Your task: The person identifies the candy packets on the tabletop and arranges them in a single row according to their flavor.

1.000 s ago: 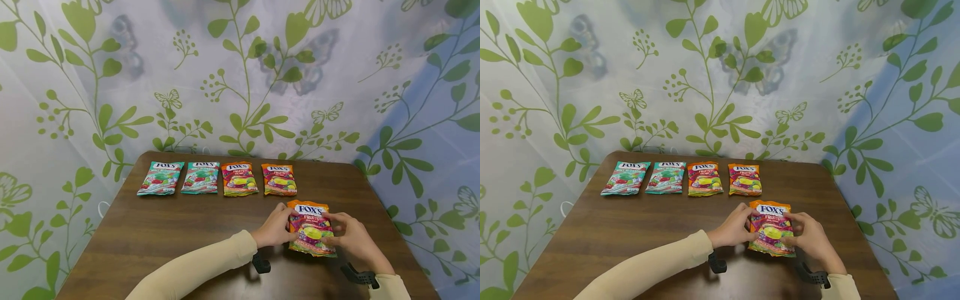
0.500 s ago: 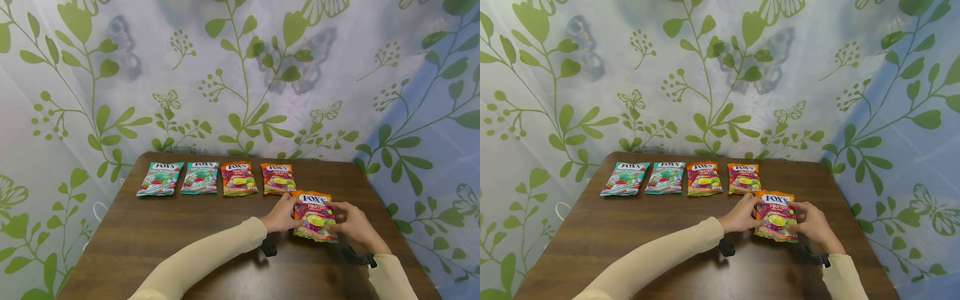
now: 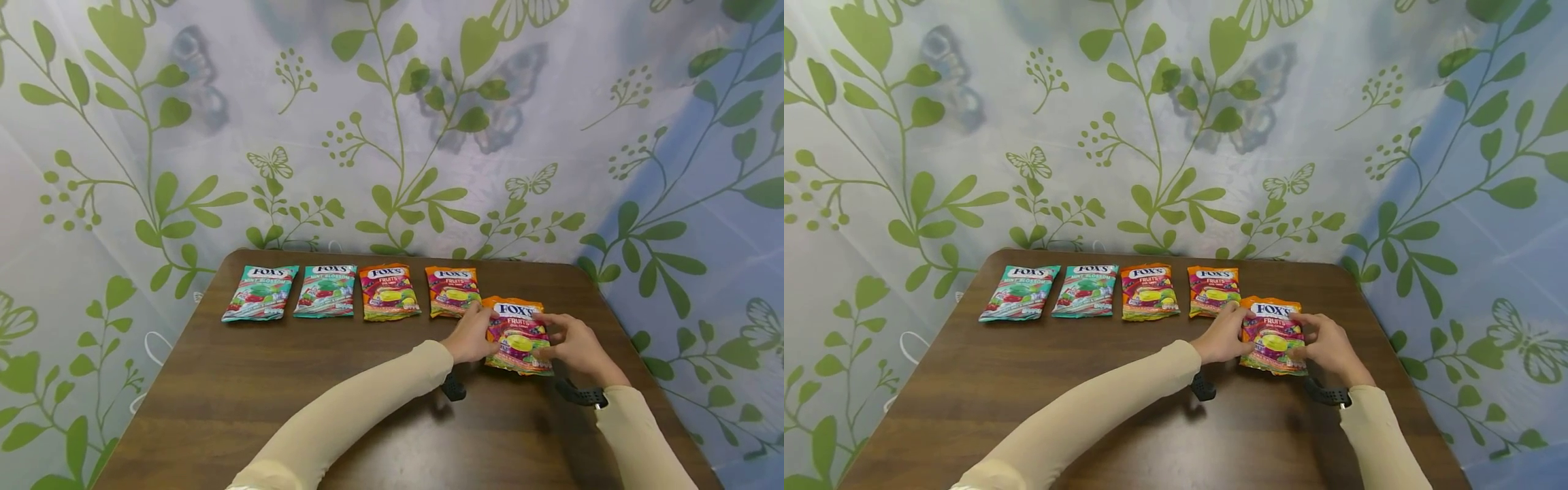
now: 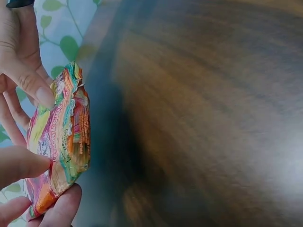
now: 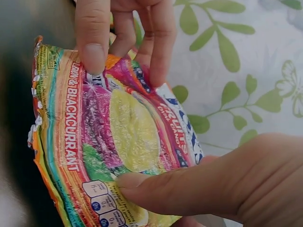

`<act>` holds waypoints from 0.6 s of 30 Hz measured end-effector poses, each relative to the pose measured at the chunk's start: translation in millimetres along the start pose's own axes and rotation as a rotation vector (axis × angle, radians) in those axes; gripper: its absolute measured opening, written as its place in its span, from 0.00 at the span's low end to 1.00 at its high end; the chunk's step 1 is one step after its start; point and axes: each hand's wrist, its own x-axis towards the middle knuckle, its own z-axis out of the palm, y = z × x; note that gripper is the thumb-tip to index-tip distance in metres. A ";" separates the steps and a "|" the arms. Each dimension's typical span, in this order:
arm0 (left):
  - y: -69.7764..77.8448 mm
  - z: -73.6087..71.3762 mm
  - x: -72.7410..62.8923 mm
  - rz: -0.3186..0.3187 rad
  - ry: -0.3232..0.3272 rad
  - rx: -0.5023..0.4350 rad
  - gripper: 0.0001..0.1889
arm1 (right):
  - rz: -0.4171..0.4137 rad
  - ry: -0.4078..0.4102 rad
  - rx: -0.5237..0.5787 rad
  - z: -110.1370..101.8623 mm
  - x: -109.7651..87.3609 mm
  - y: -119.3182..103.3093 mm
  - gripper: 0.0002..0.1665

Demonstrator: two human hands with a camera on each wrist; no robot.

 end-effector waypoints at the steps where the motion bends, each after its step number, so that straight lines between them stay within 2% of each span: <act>1: 4.2 -2.0 0.7 -0.009 -0.001 -0.004 0.29 | 0.005 0.000 0.001 -0.9 2.3 0.5 0.48; 3: -0.7 3.4 10.8 -0.012 0.008 0.012 0.29 | 0.018 -0.002 0.008 -2.5 6.7 1.5 0.48; 5: -14.4 15.1 26.8 -0.004 0.009 0.010 0.30 | 0.028 -0.005 0.011 -4.4 9.7 2.8 0.48; 9: -51.2 42.8 66.4 0.028 0.009 0.035 0.33 | 0.039 0.001 0.004 -7.9 15.5 3.7 0.48; 12: -65.6 50.8 85.5 0.035 0.000 0.032 0.34 | 0.040 0.002 -0.006 -10.2 21.4 3.9 0.47; 14: -68.1 51.4 92.6 0.035 0.004 0.031 0.34 | 0.039 0.003 -0.009 -11.9 26.0 3.9 0.47; 18: -63.3 48.2 100.1 0.020 0.013 0.047 0.34 | 0.037 0.013 -0.027 -14.6 35.2 4.2 0.46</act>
